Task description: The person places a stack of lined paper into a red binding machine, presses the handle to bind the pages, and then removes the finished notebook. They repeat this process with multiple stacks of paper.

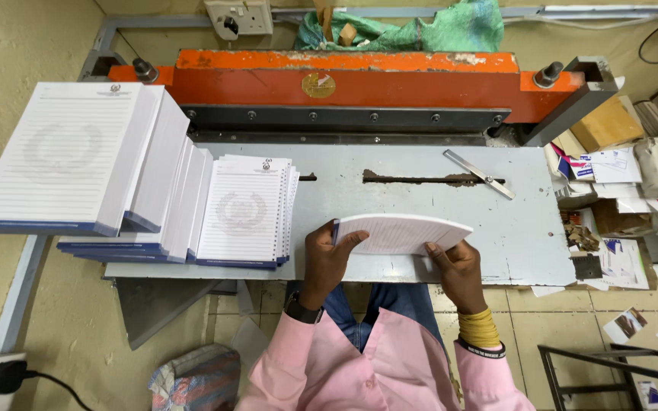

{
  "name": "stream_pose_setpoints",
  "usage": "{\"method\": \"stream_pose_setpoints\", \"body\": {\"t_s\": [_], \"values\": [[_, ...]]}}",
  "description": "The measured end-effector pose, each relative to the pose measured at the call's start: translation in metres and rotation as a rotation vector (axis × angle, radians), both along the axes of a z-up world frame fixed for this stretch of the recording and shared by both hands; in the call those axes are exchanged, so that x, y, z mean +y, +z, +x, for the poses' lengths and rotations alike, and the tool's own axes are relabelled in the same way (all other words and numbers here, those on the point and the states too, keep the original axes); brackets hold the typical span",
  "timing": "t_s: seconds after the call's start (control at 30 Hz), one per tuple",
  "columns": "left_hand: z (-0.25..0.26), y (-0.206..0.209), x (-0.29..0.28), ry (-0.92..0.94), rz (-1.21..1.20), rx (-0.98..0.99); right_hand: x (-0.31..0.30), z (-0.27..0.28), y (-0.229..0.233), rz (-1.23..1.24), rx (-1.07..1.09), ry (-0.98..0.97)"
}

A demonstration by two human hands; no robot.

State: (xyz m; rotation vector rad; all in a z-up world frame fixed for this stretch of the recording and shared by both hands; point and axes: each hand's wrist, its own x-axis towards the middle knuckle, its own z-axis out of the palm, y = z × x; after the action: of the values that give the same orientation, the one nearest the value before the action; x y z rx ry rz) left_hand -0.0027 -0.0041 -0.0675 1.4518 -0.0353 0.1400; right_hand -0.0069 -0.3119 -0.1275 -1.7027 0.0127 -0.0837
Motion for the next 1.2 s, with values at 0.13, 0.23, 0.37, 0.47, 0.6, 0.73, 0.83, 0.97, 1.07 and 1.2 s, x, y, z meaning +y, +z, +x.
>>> {"method": "stream_pose_setpoints", "body": {"t_s": [0.13, 0.23, 0.37, 0.47, 0.6, 0.73, 0.83, 0.97, 1.07, 1.2], "values": [[-0.028, 0.061, 0.025, 0.176, -0.030, 0.059, 0.065, -0.003, 0.132, 0.088, -0.074, 0.082], [-0.052, 0.140, 0.053, 0.404, -0.056, 0.028, 0.107, 0.027, 0.178, 0.101, -0.218, 0.163], [-0.077, 0.190, 0.122, 0.814, -0.041, -0.233, 0.223, 0.068, 0.324, -0.126, -0.721, 0.274], [-0.072, 0.270, 0.161, 0.850, -0.048, -0.354, 0.336, 0.135, 0.393, -0.287, -1.088, 0.409], [-0.049, 0.243, 0.240, 0.837, -0.094, -0.248, 0.461, 0.174, 0.372, -0.659, -0.963, 0.248], [-0.038, 0.211, 0.270, 0.864, -0.425, -0.091, 0.472, 0.101, 0.375, -0.681, -0.940, 0.997], [-0.051, 0.224, 0.267, 0.694, -0.571, -0.139, 0.472, 0.082, 0.370, -0.753, -0.728, 1.244], [-0.063, 0.258, 0.253, 0.393, -0.523, -0.150, 0.488, 0.081, 0.358, -0.937, -0.820, 1.105], [-0.068, 0.261, 0.249, 0.379, -0.565, -0.155, 0.492, 0.085, 0.354, -0.859, -0.820, 1.117], [-0.064, 0.241, 0.267, 0.328, -0.522, -0.216, 0.486, 0.101, 0.362, -0.811, -0.728, 1.146]]}}
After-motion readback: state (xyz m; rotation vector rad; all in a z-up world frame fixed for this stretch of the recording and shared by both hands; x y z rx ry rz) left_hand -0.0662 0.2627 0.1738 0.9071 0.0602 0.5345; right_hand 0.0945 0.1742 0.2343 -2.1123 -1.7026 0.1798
